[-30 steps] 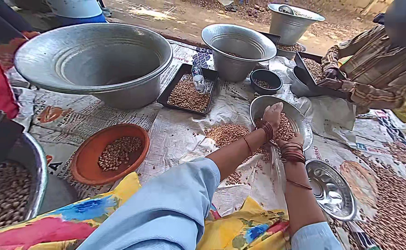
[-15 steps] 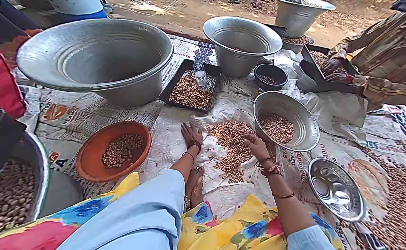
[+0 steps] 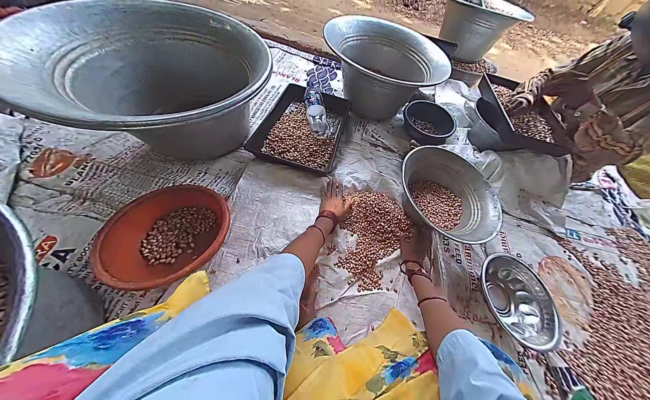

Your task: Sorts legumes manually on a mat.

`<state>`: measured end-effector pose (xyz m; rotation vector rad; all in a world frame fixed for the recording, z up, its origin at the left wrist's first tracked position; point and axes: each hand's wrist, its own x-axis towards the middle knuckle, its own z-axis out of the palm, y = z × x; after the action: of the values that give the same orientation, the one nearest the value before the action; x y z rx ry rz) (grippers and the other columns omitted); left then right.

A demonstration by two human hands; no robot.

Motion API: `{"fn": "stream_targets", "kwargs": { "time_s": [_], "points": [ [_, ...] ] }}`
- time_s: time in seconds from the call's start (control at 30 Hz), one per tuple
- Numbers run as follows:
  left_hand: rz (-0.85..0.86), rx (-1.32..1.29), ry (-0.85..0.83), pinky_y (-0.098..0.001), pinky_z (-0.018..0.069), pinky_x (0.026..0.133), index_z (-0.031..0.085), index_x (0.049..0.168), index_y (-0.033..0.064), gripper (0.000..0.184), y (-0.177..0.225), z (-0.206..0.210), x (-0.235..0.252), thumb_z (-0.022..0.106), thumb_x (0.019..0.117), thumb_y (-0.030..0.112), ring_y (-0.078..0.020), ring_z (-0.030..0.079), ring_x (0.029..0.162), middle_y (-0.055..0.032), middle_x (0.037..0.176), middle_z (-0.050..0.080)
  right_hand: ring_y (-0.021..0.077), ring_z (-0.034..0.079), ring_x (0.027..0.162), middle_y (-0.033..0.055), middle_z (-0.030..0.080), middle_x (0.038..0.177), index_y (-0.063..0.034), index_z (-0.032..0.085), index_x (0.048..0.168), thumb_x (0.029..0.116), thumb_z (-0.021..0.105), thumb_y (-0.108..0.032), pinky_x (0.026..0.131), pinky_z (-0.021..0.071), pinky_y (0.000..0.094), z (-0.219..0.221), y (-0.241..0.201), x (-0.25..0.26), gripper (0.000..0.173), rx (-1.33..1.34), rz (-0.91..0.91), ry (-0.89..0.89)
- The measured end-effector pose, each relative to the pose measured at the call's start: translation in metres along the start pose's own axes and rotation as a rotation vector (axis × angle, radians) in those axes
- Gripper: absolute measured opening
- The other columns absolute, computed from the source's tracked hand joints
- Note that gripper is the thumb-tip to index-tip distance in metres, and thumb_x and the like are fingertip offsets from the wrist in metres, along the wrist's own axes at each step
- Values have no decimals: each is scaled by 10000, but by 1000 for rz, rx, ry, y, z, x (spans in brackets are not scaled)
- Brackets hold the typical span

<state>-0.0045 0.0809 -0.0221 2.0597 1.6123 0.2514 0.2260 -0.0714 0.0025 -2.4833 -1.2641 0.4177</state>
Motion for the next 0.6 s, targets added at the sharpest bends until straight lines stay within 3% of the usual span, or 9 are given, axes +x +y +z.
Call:
{"fn": "stream_targets", "kwargs": {
  "time_s": [0.07, 0.13, 0.2, 0.27, 0.33, 0.4, 0.5, 0.6],
  "points": [
    [65, 23, -38, -520, 10, 1283, 122, 1627, -32, 830, 11, 13, -5, 383, 1070, 525, -374, -8, 1596, -284, 1695, 32, 399, 324, 1527, 263, 283, 1656, 14, 302, 1597, 1060, 534, -307, 1226, 287, 546, 12, -16, -6, 668, -68, -72, -57],
    [179, -41, -19, -491, 66, 1289, 250, 1616, 3, 732, 21, 32, -14, 383, 1073, 476, -364, 89, 1593, -272, 1688, 138, 414, 279, 1542, 285, 251, 1659, 33, 307, 1589, 1044, 555, -258, 1235, 256, 549, 20, -28, -12, 666, -8, -173, -112],
    [291, -229, -41, -464, 152, 1284, 282, 1614, 29, 636, 30, 37, -28, 376, 1095, 384, -330, 217, 1572, -223, 1676, 243, 411, 336, 1515, 275, 339, 1624, 3, 385, 1565, 1025, 587, -201, 1225, 299, 525, 23, -36, -15, 612, 143, -270, -120],
    [342, -426, 33, -457, 277, 1247, 369, 1583, 57, 536, 36, 37, -41, 345, 1096, 278, -303, 371, 1510, -179, 1628, 376, 398, 444, 1442, 258, 469, 1540, 6, 493, 1494, 1007, 579, -125, 1191, 360, 507, 21, -35, -12, 511, 294, -323, -16],
    [246, -454, 217, -469, 286, 1238, 466, 1524, 39, 488, 35, 39, -47, 336, 1086, 213, -321, 420, 1477, -187, 1565, 467, 407, 428, 1458, 276, 470, 1537, 52, 491, 1479, 1024, 552, -103, 1225, 315, 484, 16, -30, -9, 485, 321, -252, 110],
    [85, -416, 349, -483, 303, 1223, 530, 1471, 13, 460, 31, 43, -45, 399, 1073, 203, -383, 454, 1435, -240, 1496, 519, 380, 355, 1512, 263, 406, 1590, 51, 421, 1524, 1071, 513, -153, 1260, 249, 460, 9, -22, -3, 506, 287, -103, 103],
    [48, -366, 180, -490, 294, 1219, 492, 1510, 33, 513, 41, 44, -54, 440, 1072, 295, -392, 414, 1457, -229, 1533, 484, 385, 369, 1503, 262, 412, 1588, 32, 449, 1518, 1076, 501, -190, 1246, 269, 479, 19, -16, -4, 497, 251, -129, 7],
    [19, -586, 163, -504, 356, 1180, 512, 1509, 76, 495, 72, 57, -71, 479, 1065, 292, -388, 473, 1410, -228, 1507, 512, 363, 442, 1452, 268, 476, 1534, 41, 516, 1465, 1076, 468, -117, 1217, 321, 456, 38, -34, -15, 423, 549, -222, 15]
  ]
}}
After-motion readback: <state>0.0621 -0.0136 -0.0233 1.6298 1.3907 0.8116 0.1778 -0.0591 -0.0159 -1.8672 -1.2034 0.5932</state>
